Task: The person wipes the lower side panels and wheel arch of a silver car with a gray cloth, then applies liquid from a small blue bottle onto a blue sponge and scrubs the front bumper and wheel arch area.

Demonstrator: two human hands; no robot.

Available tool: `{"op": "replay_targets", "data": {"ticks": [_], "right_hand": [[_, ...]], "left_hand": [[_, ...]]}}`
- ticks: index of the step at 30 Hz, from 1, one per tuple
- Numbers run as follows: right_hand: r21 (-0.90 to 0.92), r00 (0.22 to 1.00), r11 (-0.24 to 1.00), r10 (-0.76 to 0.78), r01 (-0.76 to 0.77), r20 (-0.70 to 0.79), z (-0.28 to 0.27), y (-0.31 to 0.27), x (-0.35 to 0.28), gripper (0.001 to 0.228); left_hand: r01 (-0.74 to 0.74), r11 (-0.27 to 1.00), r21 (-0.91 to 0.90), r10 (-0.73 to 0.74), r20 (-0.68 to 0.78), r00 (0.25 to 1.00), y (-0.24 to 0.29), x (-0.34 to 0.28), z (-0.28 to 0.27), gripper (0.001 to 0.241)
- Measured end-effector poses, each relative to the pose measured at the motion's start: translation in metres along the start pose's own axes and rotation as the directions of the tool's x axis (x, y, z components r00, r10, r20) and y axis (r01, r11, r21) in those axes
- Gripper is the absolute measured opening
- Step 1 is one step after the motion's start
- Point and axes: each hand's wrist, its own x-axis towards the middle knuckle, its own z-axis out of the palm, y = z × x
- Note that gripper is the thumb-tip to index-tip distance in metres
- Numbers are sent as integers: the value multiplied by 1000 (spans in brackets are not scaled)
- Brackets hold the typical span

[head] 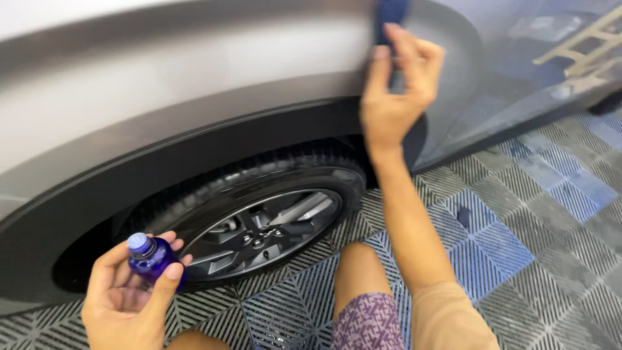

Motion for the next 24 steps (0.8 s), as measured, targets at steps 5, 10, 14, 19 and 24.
{"op": "replay_targets", "data": {"ticks": [5, 10, 14, 19, 24], "right_hand": [[27, 928, 957, 286, -288, -241, -48, 103, 9, 25], [19, 983, 991, 134, -132, -125, -5, 21, -10, 27], [82, 989, 995, -62, 51, 138, 36, -59, -13, 30], [68, 1000, 998, -12, 12, -12, 17, 1, 0, 31], [-35, 910, 944, 307, -329, -280, -42, 157, -32, 23]], "left_hand": [[12, 999, 49, -14, 35, 999, -6, 6, 31, 45], [15, 999, 47, -18, 75, 997, -14, 8, 55, 45], [-6, 999, 39, 2, 97, 995, -21, 9, 67, 46], [-7, 994, 105, -5, 118, 993, -28, 13, 79, 45], [-4, 989, 150, -19, 152, 988, -34, 22, 94, 45]]}}
